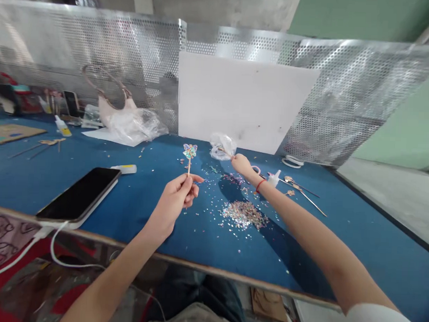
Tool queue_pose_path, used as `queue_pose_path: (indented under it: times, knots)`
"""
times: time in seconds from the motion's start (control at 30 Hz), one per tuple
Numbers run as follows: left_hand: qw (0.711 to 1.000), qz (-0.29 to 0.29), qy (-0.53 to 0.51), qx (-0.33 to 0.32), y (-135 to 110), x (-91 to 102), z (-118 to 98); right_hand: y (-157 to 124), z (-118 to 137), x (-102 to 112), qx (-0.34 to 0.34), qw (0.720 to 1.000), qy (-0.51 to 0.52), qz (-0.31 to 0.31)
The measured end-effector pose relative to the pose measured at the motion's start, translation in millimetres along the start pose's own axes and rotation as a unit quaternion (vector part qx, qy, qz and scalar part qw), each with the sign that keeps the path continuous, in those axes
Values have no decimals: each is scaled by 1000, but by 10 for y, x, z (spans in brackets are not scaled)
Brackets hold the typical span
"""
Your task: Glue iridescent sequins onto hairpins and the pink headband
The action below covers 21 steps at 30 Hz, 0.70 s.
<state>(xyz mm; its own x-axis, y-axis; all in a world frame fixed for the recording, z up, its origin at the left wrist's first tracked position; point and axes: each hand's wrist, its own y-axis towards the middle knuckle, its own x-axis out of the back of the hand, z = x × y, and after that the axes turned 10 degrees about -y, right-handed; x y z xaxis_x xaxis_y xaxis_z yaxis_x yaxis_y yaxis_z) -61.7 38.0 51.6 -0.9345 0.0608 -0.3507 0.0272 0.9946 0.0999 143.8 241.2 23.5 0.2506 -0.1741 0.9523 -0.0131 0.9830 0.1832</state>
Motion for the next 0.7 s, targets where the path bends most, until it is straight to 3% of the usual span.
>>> queue_pose_path:
  times: [0.3, 0.57, 0.7]
  knots:
    - [998, 8, -35, 56, 95, 31, 66, -77, -107, -82, 11, 999, -38, 7]
    - [995, 11, -47, 87, 243, -115, 31, -106, -187, -157, 23, 997, -65, 22]
    - [995, 4, -45, 89, 378, -208, 65, -269, -138, -163, 51, 994, -88, 27]
